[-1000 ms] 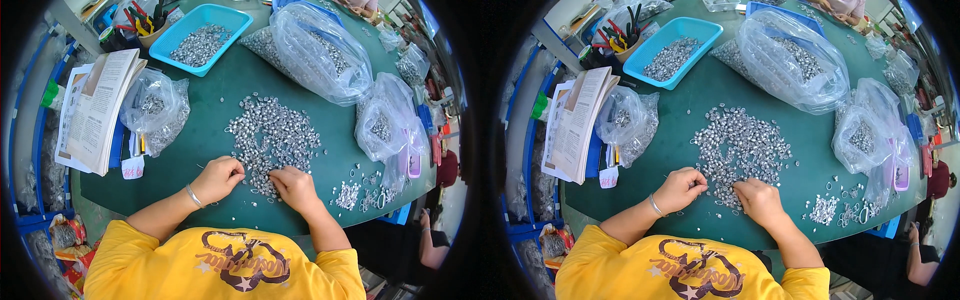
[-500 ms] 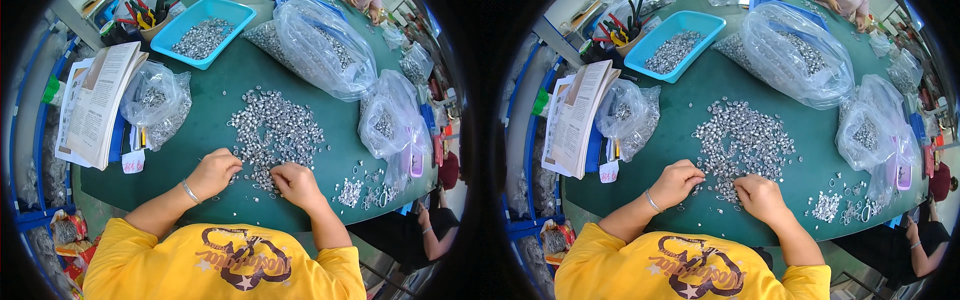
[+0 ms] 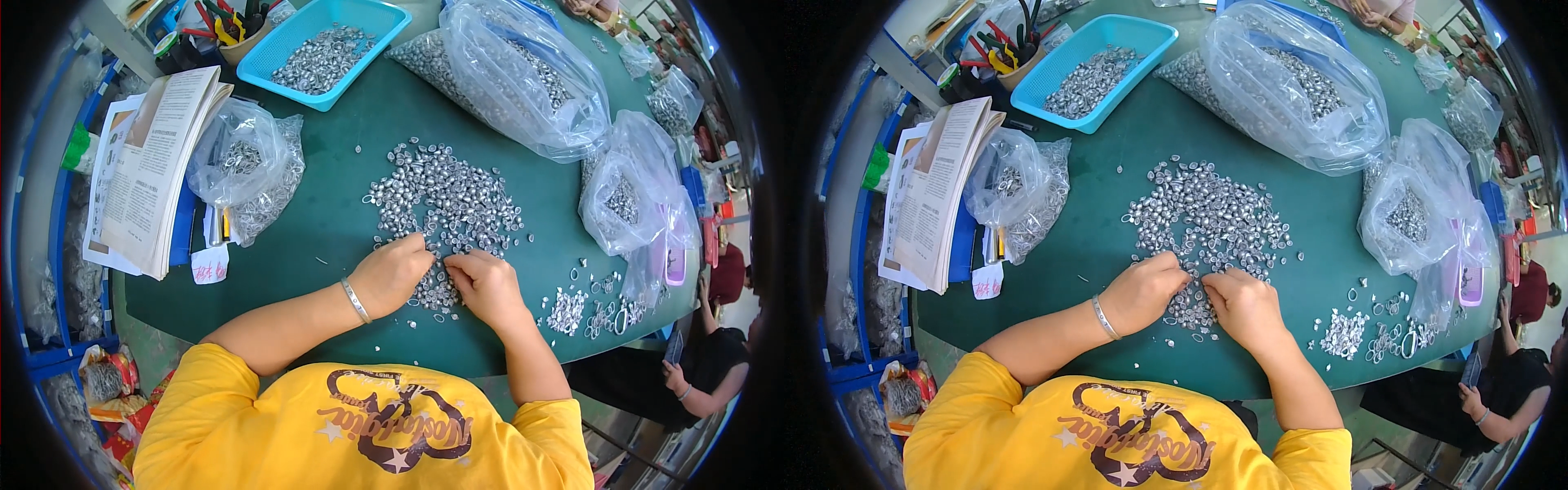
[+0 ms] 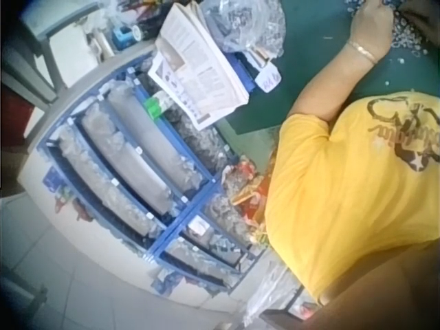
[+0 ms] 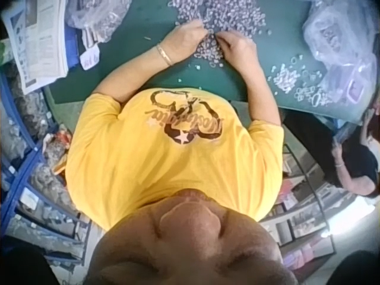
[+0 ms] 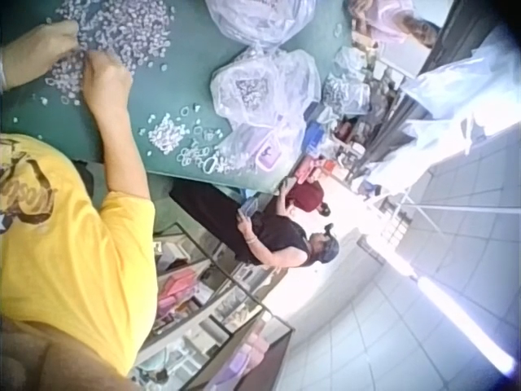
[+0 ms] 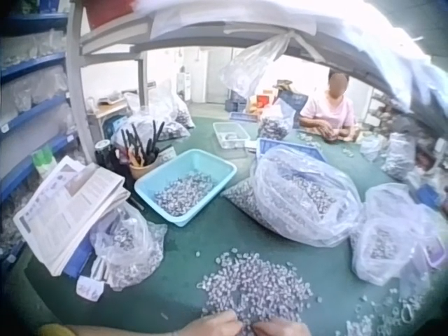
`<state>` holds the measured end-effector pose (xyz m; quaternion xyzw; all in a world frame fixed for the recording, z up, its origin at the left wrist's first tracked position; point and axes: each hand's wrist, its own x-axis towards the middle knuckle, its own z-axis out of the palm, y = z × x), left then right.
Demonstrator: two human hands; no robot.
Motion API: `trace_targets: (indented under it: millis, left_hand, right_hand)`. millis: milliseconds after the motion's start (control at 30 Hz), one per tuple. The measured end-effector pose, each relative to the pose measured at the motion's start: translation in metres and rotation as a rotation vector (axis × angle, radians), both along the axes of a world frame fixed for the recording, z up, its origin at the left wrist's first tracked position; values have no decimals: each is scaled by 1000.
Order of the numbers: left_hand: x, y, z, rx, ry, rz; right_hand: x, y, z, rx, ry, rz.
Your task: The person sorts small silver-colored metal pieces on a green table by hand, moving them from a pile into separate bags or containers.
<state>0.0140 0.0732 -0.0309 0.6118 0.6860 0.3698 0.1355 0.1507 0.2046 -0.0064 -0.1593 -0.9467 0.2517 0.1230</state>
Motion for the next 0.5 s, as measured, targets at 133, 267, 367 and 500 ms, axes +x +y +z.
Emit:
trace_targets:
  millis: [133,267,367,500]
  left_hand:
    - [1,-1,3,10,6,-9]
    - [-4,-7,2,-27,14,-19]
    - [-6,-12,7,-62,-31,18]
    - [-7,-17,17,-99,-431,73]
  right_hand:
    - [1,0,2,-45,-40,-36]
    - [5,2,3,-93,-12,17]
    - [6,4,8,-168,-69,85]
    - [3,5,7,-158,24,10]
